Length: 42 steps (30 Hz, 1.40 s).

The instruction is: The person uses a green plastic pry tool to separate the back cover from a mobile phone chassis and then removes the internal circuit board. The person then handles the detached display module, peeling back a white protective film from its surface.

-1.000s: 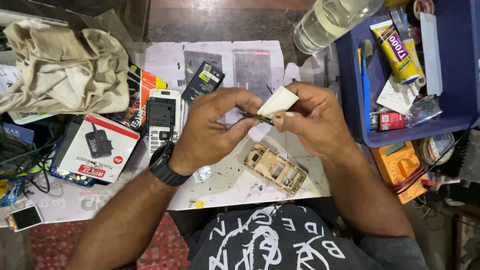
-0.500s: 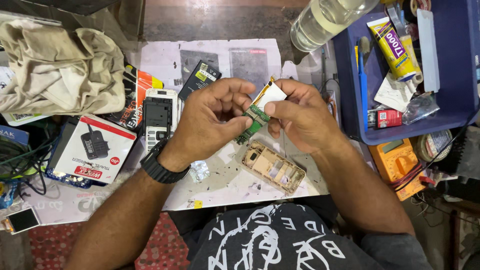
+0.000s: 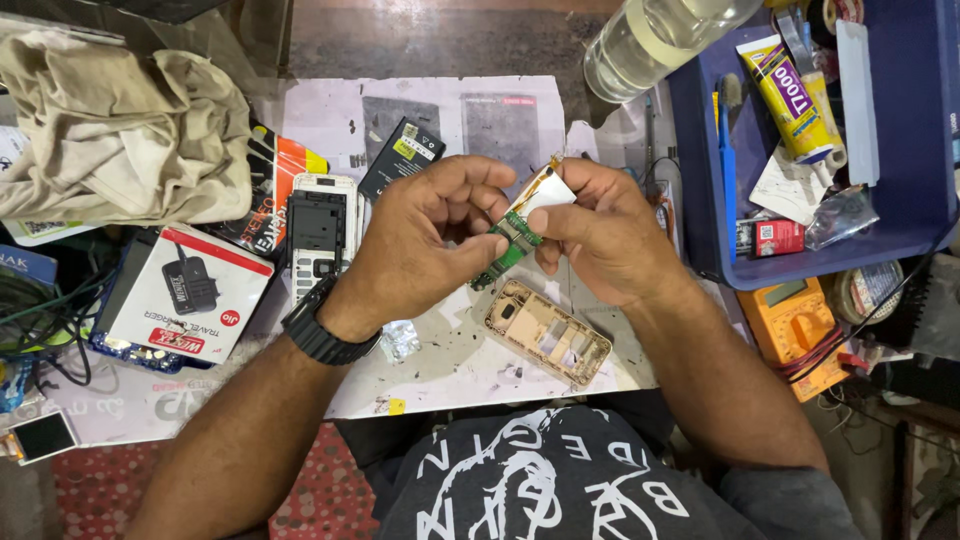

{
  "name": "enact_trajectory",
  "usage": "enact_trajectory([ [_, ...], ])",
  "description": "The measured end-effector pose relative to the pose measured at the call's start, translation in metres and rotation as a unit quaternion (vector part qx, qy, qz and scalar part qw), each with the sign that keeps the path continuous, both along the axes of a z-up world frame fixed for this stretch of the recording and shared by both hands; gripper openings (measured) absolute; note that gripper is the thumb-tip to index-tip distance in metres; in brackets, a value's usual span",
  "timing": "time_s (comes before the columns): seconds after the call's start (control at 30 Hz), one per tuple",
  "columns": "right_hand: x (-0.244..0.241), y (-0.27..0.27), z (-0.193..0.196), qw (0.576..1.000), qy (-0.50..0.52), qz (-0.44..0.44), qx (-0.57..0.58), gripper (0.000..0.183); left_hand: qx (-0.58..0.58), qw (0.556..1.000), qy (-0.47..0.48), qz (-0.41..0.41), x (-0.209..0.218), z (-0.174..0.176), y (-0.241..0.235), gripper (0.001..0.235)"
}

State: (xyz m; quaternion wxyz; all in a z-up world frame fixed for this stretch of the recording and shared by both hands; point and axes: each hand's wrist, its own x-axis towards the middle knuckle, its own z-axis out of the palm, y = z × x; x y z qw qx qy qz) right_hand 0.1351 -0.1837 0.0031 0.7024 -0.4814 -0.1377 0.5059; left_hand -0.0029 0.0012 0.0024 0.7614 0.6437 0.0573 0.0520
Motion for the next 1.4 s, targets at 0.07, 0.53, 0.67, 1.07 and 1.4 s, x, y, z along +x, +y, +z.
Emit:
enact_trajectory([
  [0.07, 0.000, 0.000, 0.000, 1.000, 0.001, -0.006, -0.007, 0.011, -0.003, 1.000, -0.003, -0.001, 0.000, 0.000, 0.000, 0.047],
  [0.53, -0.003, 0.003, -0.002, 0.999, -0.022, -0.032, -0.016, 0.017, 0.046, 0.999, 0.005, 0.010, 0.005, 0.005, 0.002, 0.040],
  [0.67, -0.005, 0.007, -0.001, 0.993, -0.110, -0.031, -0.028, 0.016, 0.052, 0.997, 0.060, 0.002, 0.007, 0.002, 0.006, 0.041],
  [1.07, -0.009, 0.016, 0.002, 0.989, -0.081, -0.120, -0.005, 0.022, -0.144, 0.989, -0.027, 0.036, 0.003, -0.004, 0.025, 0.025],
  [1.4, -0.050, 0.037, 0.001, 0.772, -0.616, 0.129, -0.087, 0.023, -0.140, 0.945, -0.178, 0.234, -0.004, -0.009, 0.050, 0.031],
])
